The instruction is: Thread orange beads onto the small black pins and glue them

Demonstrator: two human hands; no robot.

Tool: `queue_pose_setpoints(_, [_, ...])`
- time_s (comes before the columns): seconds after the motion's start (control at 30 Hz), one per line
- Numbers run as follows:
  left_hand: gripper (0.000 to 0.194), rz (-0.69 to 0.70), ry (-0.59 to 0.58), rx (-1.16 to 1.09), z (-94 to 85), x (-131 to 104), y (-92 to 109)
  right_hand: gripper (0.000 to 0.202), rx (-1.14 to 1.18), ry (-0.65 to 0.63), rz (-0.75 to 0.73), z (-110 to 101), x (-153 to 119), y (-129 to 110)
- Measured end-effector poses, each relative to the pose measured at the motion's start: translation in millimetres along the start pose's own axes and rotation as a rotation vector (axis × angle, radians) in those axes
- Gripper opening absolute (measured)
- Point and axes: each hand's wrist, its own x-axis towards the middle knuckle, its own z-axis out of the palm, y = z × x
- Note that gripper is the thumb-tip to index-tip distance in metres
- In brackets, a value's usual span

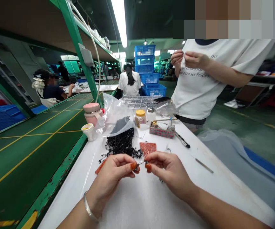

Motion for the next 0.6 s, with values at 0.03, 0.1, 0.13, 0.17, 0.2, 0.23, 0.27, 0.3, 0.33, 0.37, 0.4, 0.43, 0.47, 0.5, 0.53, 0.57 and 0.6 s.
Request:
queue_pose_setpoints(0.03, [0.024,-0.001,-0.002,0.017,-0.3,0.1,-0.1,0.022,0.010,0.004,-0.004,0.3,0.0,0.6])
queue_pose_setpoints(0.1, [0.025,-0.002,-0.009,0.054,-1.2,0.7,-0.9,0.022,0.029,0.011,-0.006,1.0,0.4,2.4])
queue_pose_setpoints(0.13, [0.025,-0.010,-0.013,0.060,-1.7,1.3,-1.5,0.022,0.029,0.012,-0.008,1.5,0.9,3.7])
queue_pose_setpoints(0.17, [0.024,-0.011,-0.019,0.057,-2.0,2.0,-2.2,0.022,0.016,0.017,-0.013,2.1,1.7,5.2])
queue_pose_setpoints(0.2, [0.024,-0.016,-0.035,0.046,-2.0,2.7,-2.8,0.021,-0.007,0.025,-0.021,2.9,2.5,6.8])
queue_pose_setpoints(0.23, [0.024,-0.023,-0.058,0.026,-1.8,3.3,-3.2,0.019,-0.035,0.019,-0.034,4.0,3.4,8.5])
queue_pose_setpoints(0.27, [0.025,-0.030,-0.085,0.005,-1.4,3.8,-3.5,0.018,-0.061,0.005,-0.047,5.4,4.3,10.2])
queue_pose_setpoints(0.3, [0.028,-0.034,-0.107,-0.013,-0.9,4.3,-3.8,0.017,-0.082,-0.015,-0.058,7.1,5.2,12.0])
queue_pose_setpoints(0.33, [0.030,-0.036,-0.119,-0.028,-0.4,4.9,-4.2,0.016,-0.101,-0.028,-0.064,8.9,6.0,13.8])
queue_pose_setpoints(0.37, [0.032,-0.039,-0.124,-0.035,0.0,5.7,-4.7,0.015,-0.120,-0.034,-0.066,10.8,6.7,15.9])
queue_pose_setpoints(0.4, [0.034,-0.045,-0.124,-0.035,0.3,6.7,-5.5,0.014,-0.141,-0.029,-0.065,12.4,7.3,18.0])
queue_pose_setpoints(0.43, [0.035,-0.050,-0.120,-0.034,0.3,8.0,-6.7,0.013,-0.166,-0.014,-0.059,13.8,7.8,20.3])
queue_pose_setpoints(0.47, [0.036,-0.054,-0.117,-0.033,0.2,9.4,-8.0,0.013,-0.190,0.001,-0.056,14.7,8.3,22.7])
queue_pose_setpoints(0.5, [0.036,-0.058,-0.117,-0.032,-0.1,10.8,-9.6,0.013,-0.209,0.003,-0.056,15.4,8.6,25.0])
queue_pose_setpoints(0.53, [0.035,-0.059,-0.120,-0.025,-0.5,12.3,-11.4,0.014,-0.219,-0.001,-0.054,15.7,8.9,27.3])
queue_pose_setpoints(0.57, [0.034,-0.055,-0.114,-0.014,-1.0,13.7,-13.1,0.014,-0.225,-0.005,-0.052,15.7,9.0,29.3])
queue_pose_setpoints(0.6, [0.032,-0.046,-0.105,0.000,-1.4,15.0,-14.8,0.014,-0.227,-0.003,-0.050,15.8,9.1,30.9])
